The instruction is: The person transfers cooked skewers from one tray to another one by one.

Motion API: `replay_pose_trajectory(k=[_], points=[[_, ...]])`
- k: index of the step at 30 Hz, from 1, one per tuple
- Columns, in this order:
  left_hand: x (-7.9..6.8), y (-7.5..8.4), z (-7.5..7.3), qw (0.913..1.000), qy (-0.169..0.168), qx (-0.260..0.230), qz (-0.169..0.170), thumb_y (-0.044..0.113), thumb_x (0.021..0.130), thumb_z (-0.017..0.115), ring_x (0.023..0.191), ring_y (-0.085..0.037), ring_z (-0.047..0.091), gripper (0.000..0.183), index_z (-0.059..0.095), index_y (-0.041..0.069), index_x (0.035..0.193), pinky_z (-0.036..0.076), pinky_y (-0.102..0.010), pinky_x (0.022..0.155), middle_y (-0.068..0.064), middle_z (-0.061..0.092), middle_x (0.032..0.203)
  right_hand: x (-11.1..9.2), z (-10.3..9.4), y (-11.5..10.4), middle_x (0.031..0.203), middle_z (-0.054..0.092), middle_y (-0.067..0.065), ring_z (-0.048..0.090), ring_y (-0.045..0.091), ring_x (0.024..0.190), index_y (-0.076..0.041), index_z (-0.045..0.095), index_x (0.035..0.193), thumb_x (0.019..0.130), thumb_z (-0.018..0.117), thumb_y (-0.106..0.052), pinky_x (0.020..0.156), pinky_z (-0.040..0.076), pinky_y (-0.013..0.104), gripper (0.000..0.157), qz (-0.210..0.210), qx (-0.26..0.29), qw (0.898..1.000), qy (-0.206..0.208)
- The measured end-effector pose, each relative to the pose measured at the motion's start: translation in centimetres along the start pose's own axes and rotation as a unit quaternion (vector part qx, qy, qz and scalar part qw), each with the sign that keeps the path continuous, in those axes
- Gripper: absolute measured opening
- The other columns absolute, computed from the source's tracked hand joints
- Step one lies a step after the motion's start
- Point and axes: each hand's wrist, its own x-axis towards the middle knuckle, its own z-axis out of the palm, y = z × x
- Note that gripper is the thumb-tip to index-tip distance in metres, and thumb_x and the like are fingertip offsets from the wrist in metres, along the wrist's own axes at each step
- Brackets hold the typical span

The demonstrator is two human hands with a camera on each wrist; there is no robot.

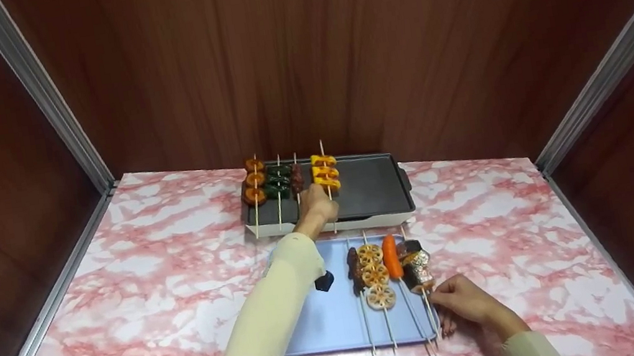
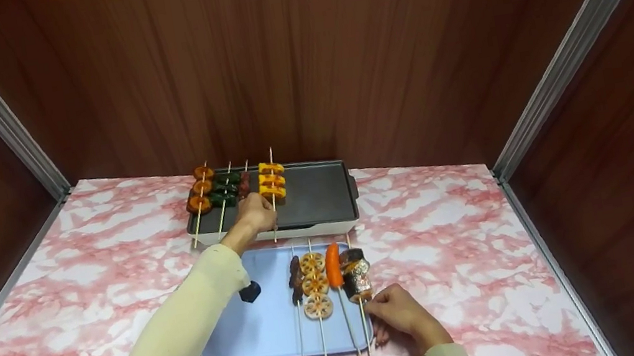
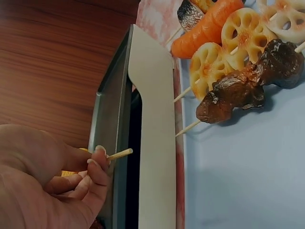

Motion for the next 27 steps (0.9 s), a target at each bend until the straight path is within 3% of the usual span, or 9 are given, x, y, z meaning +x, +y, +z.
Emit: replay_pose_trajectory(k=[2, 7, 11, 13, 15, 18, 22, 27], points=[[0.0, 0.0, -0.3, 1.0000, -0.005, 0.005, 0.007, -0.003, 0.082, 0.065, 0.083, -0.024, 0.057, 0.007, 0.065, 0.004, 0.085, 0.052, -0.034, 0.076, -0.015, 0.068, 0.096, 0.1, 0.1, 0.0, 0.056, 0.065, 0.006, 0.061, 0.010, 0.043, 0.012, 0.070, 0.083, 0.099, 0.060, -0.011, 0.043, 0.051, 0.025, 0.029, -0.001, -0.001, 1.000, -0.001], [-0.2, 0.0, -0.9, 0.9992, -0.030, 0.003, 0.027, -0.002, 0.087, 0.059, 0.062, -0.018, 0.042, 0.035, 0.042, 0.013, 0.062, 0.036, -0.030, 0.058, -0.001, 0.043, 0.065, 0.1, 0.1, 0.0, 0.055, 0.064, 0.004, 0.060, 0.009, 0.043, 0.012, 0.070, 0.084, 0.099, 0.060, -0.010, 0.043, 0.050, 0.025, 0.028, -0.002, -0.001, 1.000, -0.002], [-0.8, -0.1, -1.4, 0.9976, -0.051, -0.004, 0.046, -0.004, 0.087, 0.055, 0.051, -0.014, 0.026, 0.043, 0.036, 0.016, 0.054, 0.023, -0.029, 0.051, 0.005, 0.028, 0.054, 0.1, -0.1, -0.1, 0.054, 0.063, 0.003, 0.060, 0.008, 0.042, 0.012, 0.071, 0.085, 0.099, 0.060, -0.010, 0.043, 0.050, 0.024, 0.028, 0.003, -0.002, 1.000, 0.001], [-1.2, -0.1, -1.8, 0.9970, -0.049, -0.006, 0.060, -0.004, 0.086, 0.056, 0.051, -0.011, 0.029, 0.044, 0.039, 0.017, 0.052, 0.025, -0.027, 0.051, 0.007, 0.032, 0.049, 0.2, -0.2, -0.1, 0.055, 0.064, 0.003, 0.060, 0.008, 0.042, 0.012, 0.071, 0.084, 0.099, 0.059, -0.010, 0.043, 0.050, 0.024, 0.029, 0.003, -0.004, 1.000, 0.001], [-1.8, -0.1, -2.2, 0.9962, -0.050, -0.016, 0.070, -0.003, 0.087, 0.058, 0.052, -0.011, 0.043, 0.043, 0.046, 0.017, 0.052, 0.030, -0.026, 0.052, 0.007, 0.046, 0.048, 0.1, -0.3, -0.1, 0.055, 0.064, 0.004, 0.060, 0.008, 0.042, 0.011, 0.071, 0.084, 0.099, 0.059, -0.010, 0.043, 0.050, 0.025, 0.029, 0.003, -0.007, 1.000, 0.002], [-2.9, -0.2, -2.8, 0.9949, -0.050, -0.031, 0.082, 0.000, 0.089, 0.063, 0.065, -0.017, 0.063, 0.033, 0.062, 0.012, 0.058, 0.040, -0.026, 0.058, 0.002, 0.066, 0.060, 0.1, -0.4, 0.0, 0.056, 0.065, 0.006, 0.060, 0.009, 0.042, 0.011, 0.071, 0.083, 0.100, 0.058, -0.011, 0.043, 0.050, 0.025, 0.030, 0.001, -0.011, 1.000, 0.004], [-4.4, -0.7, -3.2, 0.9923, -0.065, -0.058, 0.088, 0.001, 0.088, 0.065, 0.067, -0.018, 0.066, 0.016, 0.076, 0.003, 0.076, 0.047, -0.026, 0.062, -0.002, 0.071, 0.068, 0.1, -0.3, 0.0, 0.056, 0.066, 0.007, 0.060, 0.009, 0.043, 0.011, 0.071, 0.084, 0.100, 0.058, -0.011, 0.044, 0.051, 0.025, 0.030, 0.002, -0.014, 1.000, 0.003], [-6.5, -1.9, -3.3, 0.9858, -0.096, -0.113, 0.079, -0.002, 0.090, 0.064, 0.052, -0.012, 0.061, 0.008, 0.072, -0.003, 0.087, 0.050, -0.024, 0.052, -0.004, 0.068, 0.064, 0.1, -0.1, -0.1, 0.056, 0.066, 0.008, 0.060, 0.009, 0.042, 0.011, 0.071, 0.084, 0.100, 0.059, -0.012, 0.043, 0.050, 0.025, 0.030, 0.000, -0.019, 1.000, 0.007]])
